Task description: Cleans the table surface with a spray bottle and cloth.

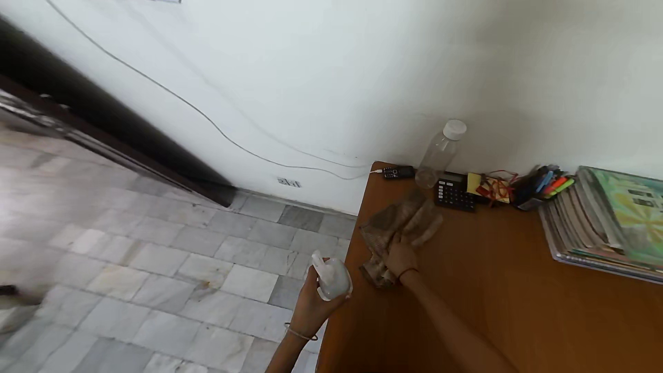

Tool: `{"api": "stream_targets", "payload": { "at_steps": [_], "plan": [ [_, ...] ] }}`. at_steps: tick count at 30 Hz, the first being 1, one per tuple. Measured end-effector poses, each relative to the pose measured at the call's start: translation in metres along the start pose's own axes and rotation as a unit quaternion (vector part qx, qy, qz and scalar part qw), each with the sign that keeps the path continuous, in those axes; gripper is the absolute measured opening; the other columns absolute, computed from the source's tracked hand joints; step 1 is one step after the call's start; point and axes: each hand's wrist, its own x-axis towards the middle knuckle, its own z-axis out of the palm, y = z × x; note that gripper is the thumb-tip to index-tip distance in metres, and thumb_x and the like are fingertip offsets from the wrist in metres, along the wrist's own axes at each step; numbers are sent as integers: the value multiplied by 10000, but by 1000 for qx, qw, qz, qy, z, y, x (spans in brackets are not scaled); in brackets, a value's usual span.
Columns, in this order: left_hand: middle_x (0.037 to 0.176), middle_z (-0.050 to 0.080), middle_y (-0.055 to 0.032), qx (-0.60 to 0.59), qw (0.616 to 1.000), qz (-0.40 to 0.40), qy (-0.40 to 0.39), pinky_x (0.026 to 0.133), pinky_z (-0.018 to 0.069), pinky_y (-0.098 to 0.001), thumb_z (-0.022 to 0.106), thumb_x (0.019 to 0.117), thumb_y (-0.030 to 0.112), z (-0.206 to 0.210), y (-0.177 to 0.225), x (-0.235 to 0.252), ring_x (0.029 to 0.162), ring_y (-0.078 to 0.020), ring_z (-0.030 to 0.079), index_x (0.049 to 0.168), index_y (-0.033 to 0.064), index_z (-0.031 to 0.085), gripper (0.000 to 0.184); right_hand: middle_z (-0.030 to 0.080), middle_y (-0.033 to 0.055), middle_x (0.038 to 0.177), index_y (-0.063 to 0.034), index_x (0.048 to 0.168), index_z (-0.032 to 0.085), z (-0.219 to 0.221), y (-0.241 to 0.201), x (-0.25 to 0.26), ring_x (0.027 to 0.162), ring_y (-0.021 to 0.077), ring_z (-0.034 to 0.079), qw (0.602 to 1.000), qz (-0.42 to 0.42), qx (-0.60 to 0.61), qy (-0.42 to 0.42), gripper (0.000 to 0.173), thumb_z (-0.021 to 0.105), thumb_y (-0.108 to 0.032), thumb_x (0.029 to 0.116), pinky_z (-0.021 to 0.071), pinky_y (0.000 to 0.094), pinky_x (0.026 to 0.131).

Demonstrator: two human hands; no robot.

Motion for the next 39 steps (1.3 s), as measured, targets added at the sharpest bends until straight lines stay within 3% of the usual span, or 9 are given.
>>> {"api": "stream_targets", "payload": {
  "at_steps": [4, 8, 11, 15, 18, 22, 26, 34, 39],
  "plan": [
    [1332, 593, -275, 2, 1000, 4, 2, 999, 510, -372, 869, 655, 164, -2, 2, 0, 1191, -278, 621, 1431, -123, 409, 947, 338, 255, 1592, -25, 1613, 240, -5, 0, 3, 1426, 407, 420, 998, -38, -43, -33, 693, 558, -239, 1035, 363, 527, 1153],
    [1343, 586, -272, -5, 1000, 15, 8, 1002, 509, -362, 877, 652, 165, -1, 3, 1, 1196, -269, 618, 1434, -125, 404, 959, 345, 277, 1587, -124, 1580, 393, 0, 15, -10, 1456, 490, 327, 971, -191, -123, -72, 691, 615, 0, 938, 295, 622, 1166],
    [1334, 597, -265, 2, 1000, 24, 13, 1004, 508, -348, 880, 648, 217, -1, 1, 1, 1196, -249, 619, 1433, -119, 416, 972, 443, 256, 1525, -208, 1486, 550, 15, 38, -30, 1429, 509, 356, 926, -318, -179, -96, 599, 527, 78, 960, 311, 658, 1144],
    [1317, 609, -255, 4, 1000, 6, 5, 984, 524, -369, 872, 646, 156, -2, 4, -3, 1167, -262, 636, 1428, -111, 423, 941, 560, 249, 1437, -172, 1345, 683, 43, 97, -60, 1368, 500, 465, 888, -426, -165, -57, 499, 549, 97, 946, 369, 664, 1099],
    [1313, 609, -262, 9, 1000, 3, 8, 977, 526, -374, 871, 649, 170, -3, 0, -6, 1157, -271, 640, 1429, -112, 422, 943, 626, 258, 1335, -175, 1339, 687, 61, 145, -84, 1254, 510, 565, 936, -329, -119, 48, 485, 618, 43, 912, 483, 664, 977],
    [1355, 580, -277, 2, 1000, -12, 5, 990, 521, -397, 873, 654, 153, -5, -6, -4, 1189, -300, 624, 1446, -110, 400, 959, 395, 317, 1541, -174, 1611, 341, 49, 159, -95, 1338, 520, 479, 997, -52, -54, 11, 671, 603, -240, 996, 485, 583, 1020],
    [1341, 586, -273, -2, 1000, -18, -3, 994, 517, -394, 879, 663, 132, -3, -2, 2, 1187, -297, 624, 1440, -112, 401, 944, 304, 280, 1607, -198, 1596, 375, 28, 143, -64, 1386, 519, 406, 997, 34, -1, 62, 751, 701, -347, 936, 434, 584, 1069],
    [1358, 574, -273, -12, 1000, 11, -9, 1012, 503, -375, 868, 682, 144, 1, 16, 7, 1208, -279, 610, 1441, -114, 403, 927, 253, 199, 1665, -203, 1605, 358, -1, 53, -14, 1493, 471, 267, 995, -70, -75, 10, 684, 624, -278, 979, 298, 628, 1155],
    [1337, 590, -271, 5, 999, 35, -4, 996, 511, -372, 880, 674, 200, 0, 14, -2, 1182, -270, 622, 1427, -118, 425, 935, 301, 195, 1653, -142, 1549, 452, 28, 43, -40, 1503, 519, 223, 965, -228, -122, -47, 670, 638, -11, 919, 234, 717, 1145]
  ]
}}
